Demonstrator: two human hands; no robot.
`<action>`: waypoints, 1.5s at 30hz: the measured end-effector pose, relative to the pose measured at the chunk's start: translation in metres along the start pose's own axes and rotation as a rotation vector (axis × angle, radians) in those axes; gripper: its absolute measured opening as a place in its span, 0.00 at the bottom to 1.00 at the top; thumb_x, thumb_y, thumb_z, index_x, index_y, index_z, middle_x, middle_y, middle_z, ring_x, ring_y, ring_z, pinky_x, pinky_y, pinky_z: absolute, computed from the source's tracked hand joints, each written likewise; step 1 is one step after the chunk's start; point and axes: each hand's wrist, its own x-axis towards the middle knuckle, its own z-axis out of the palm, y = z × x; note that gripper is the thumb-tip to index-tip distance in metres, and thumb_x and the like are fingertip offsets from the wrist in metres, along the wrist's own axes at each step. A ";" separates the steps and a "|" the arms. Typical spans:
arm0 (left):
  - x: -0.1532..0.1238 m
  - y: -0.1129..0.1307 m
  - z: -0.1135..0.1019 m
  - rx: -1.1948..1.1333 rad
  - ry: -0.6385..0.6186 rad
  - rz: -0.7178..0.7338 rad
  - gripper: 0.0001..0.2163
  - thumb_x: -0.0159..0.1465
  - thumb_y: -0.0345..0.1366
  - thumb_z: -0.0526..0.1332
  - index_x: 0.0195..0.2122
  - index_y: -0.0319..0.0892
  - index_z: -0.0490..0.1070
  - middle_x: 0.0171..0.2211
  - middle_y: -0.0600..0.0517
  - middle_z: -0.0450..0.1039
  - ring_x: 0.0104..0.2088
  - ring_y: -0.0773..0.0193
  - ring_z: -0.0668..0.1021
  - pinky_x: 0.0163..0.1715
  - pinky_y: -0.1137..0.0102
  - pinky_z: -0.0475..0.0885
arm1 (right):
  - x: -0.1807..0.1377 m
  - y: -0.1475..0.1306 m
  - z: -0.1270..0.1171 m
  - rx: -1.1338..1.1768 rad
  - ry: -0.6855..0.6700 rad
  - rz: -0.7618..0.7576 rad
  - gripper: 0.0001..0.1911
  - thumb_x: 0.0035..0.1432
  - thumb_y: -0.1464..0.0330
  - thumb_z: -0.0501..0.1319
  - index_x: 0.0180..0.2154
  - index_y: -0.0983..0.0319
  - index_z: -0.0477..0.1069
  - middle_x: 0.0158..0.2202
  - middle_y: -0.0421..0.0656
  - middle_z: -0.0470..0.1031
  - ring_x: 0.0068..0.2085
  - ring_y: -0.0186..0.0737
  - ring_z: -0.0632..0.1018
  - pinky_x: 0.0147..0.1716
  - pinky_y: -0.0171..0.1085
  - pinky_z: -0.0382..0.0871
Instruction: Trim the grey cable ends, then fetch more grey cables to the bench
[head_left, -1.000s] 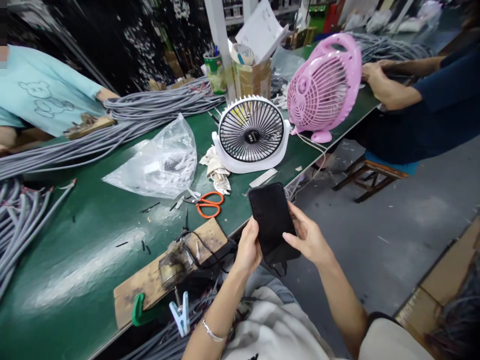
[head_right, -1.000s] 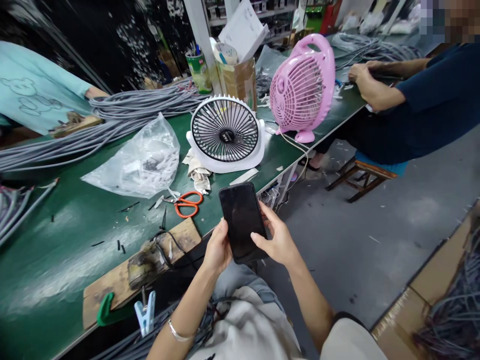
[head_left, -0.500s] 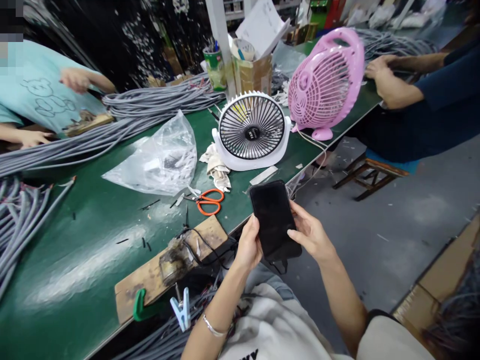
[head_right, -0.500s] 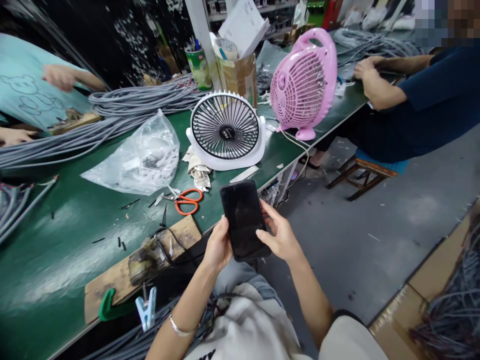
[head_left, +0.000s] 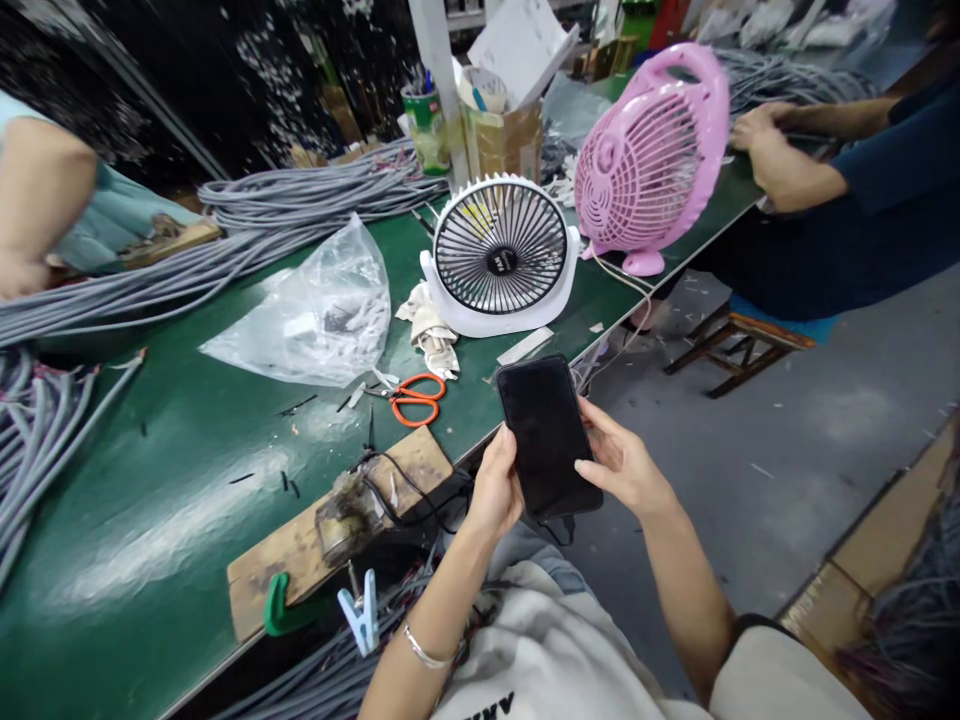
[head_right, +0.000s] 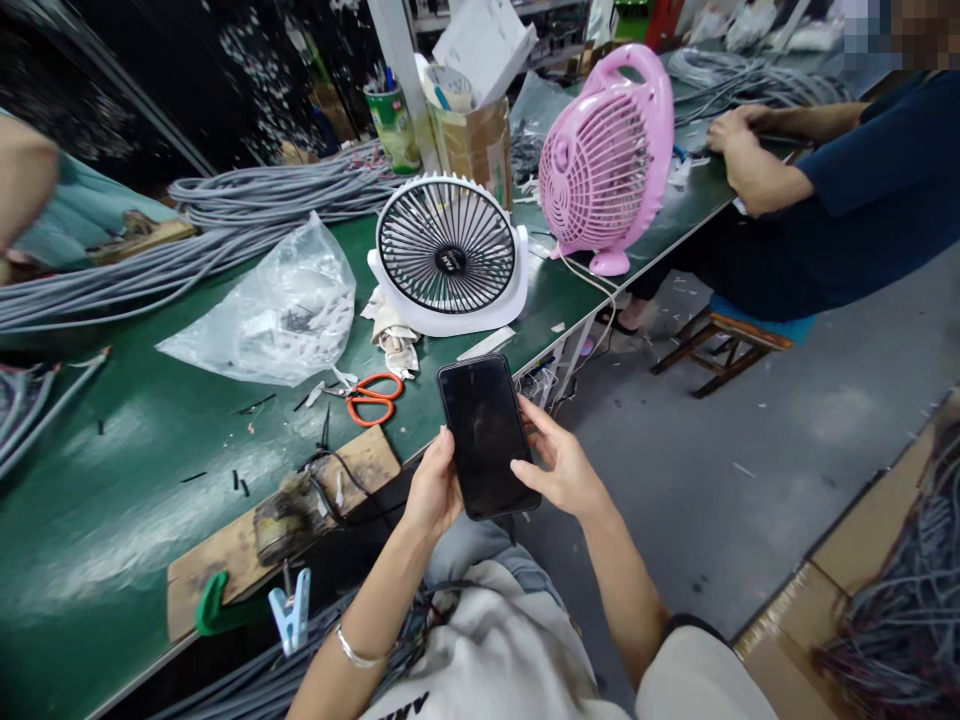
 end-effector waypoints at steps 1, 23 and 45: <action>0.000 0.000 0.000 0.000 -0.003 0.003 0.17 0.54 0.42 0.64 0.43 0.41 0.72 0.45 0.48 0.74 0.54 0.54 0.68 0.56 0.60 0.61 | 0.000 0.000 0.000 0.000 0.001 -0.002 0.37 0.47 0.62 0.64 0.58 0.60 0.55 0.53 0.48 0.65 0.52 0.46 0.68 0.51 0.45 0.65; -0.005 -0.002 -0.002 0.027 -0.098 0.052 0.17 0.57 0.41 0.62 0.46 0.41 0.70 0.48 0.48 0.72 0.55 0.55 0.67 0.57 0.62 0.60 | -0.001 0.003 0.001 -0.006 0.053 -0.045 0.31 0.49 0.65 0.63 0.55 0.60 0.59 0.48 0.47 0.67 0.48 0.43 0.69 0.47 0.43 0.66; -0.018 -0.001 -0.001 0.066 -0.123 0.026 0.18 0.57 0.42 0.61 0.49 0.44 0.69 0.48 0.49 0.72 0.54 0.56 0.67 0.55 0.64 0.61 | -0.005 -0.019 0.015 -0.664 0.260 -0.456 0.23 0.58 0.61 0.52 0.55 0.56 0.62 0.42 0.46 0.65 0.43 0.43 0.67 0.42 0.45 0.64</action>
